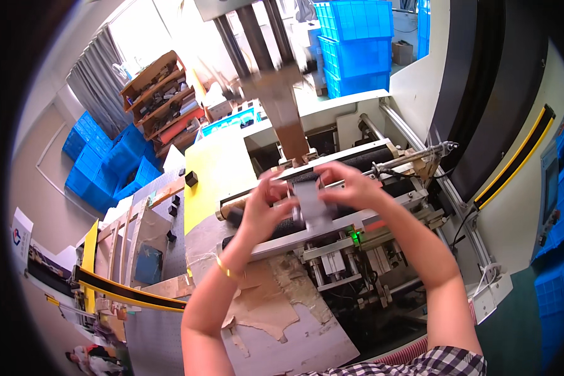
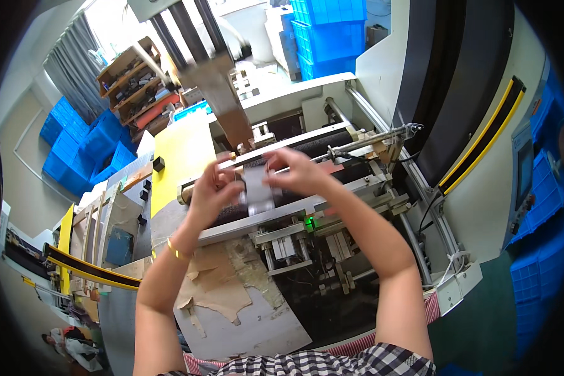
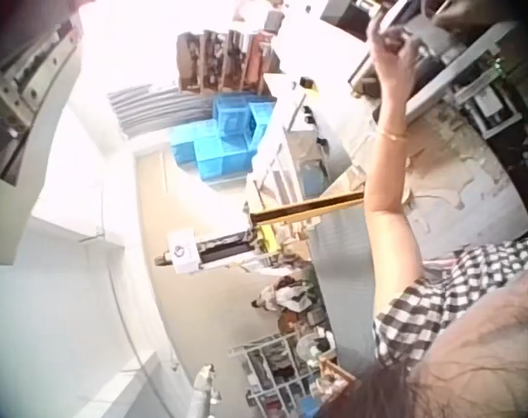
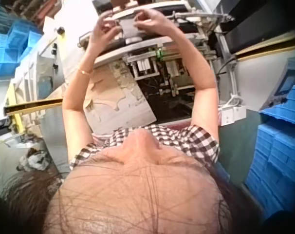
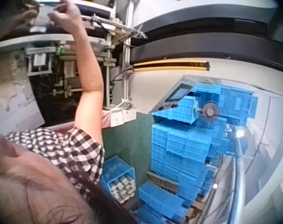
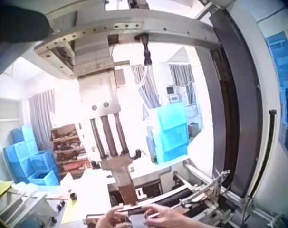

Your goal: The person repeatedly folds cardboard pieces by hand and positions them onto an industrial machine press to shape and wrap boxes.

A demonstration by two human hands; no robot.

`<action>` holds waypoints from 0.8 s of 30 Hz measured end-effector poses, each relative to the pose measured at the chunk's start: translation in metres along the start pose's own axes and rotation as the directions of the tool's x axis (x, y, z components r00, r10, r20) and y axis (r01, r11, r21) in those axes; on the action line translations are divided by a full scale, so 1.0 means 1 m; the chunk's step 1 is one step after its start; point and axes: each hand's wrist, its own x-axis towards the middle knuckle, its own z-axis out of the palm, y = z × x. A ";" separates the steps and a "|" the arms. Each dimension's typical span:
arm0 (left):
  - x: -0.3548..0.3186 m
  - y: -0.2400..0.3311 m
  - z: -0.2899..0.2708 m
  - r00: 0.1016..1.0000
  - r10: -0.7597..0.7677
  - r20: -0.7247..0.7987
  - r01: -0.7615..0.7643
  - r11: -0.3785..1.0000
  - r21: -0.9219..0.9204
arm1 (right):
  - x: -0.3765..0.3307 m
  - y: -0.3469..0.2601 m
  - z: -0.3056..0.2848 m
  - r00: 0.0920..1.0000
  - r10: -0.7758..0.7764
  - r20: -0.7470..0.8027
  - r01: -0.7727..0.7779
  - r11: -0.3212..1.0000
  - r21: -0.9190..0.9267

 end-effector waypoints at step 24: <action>-0.458 -0.063 -0.133 0.703 0.077 -0.707 0.165 0.949 0.268 | -0.241 -0.131 0.347 0.708 0.162 0.688 -0.315 0.944 0.103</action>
